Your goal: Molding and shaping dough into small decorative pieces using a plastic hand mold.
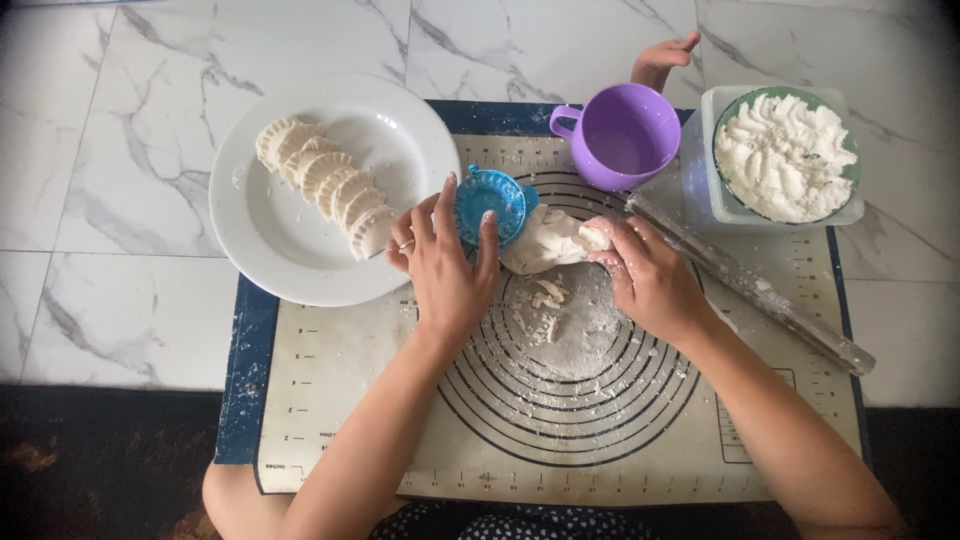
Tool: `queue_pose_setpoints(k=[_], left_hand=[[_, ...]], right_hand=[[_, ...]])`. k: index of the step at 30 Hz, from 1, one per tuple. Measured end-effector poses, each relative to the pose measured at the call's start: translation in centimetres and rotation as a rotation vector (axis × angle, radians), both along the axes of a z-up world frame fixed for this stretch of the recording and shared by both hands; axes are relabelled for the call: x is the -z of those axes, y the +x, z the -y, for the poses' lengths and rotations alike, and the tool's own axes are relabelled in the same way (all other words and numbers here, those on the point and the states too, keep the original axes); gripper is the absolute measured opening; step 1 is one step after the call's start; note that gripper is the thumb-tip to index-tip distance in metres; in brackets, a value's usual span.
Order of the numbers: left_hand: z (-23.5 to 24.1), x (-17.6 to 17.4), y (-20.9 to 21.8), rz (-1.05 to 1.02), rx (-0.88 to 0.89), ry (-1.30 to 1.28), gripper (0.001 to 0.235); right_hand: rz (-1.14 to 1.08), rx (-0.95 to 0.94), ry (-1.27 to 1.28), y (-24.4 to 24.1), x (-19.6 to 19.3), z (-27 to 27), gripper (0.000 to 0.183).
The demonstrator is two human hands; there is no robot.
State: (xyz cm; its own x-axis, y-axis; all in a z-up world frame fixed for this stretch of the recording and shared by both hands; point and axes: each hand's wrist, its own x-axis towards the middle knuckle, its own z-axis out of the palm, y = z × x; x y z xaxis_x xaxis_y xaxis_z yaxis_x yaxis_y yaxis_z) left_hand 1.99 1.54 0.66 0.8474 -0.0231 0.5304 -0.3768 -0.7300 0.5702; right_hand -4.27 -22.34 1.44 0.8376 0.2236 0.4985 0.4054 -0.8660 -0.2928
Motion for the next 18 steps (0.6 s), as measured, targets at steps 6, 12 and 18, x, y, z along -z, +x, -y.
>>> queue_pose_setpoints(k=[6,12,18], left_hand=[[-0.1,0.1,0.1,-0.050,0.030,-0.012,0.057],[-0.2,-0.2,0.1,-0.030,0.039,-0.043,0.055],[-0.2,-1.7,-0.6,0.020,0.159,-0.176,0.049]], right_hand=[[-0.051,-0.034,0.168,-0.2,-2.0,-1.2,0.025],[-0.006,-0.019,0.223,-0.1,-2.4,-1.4,0.023],[0.015,0.017,0.380,-0.3,-1.8,0.1,0.029]])
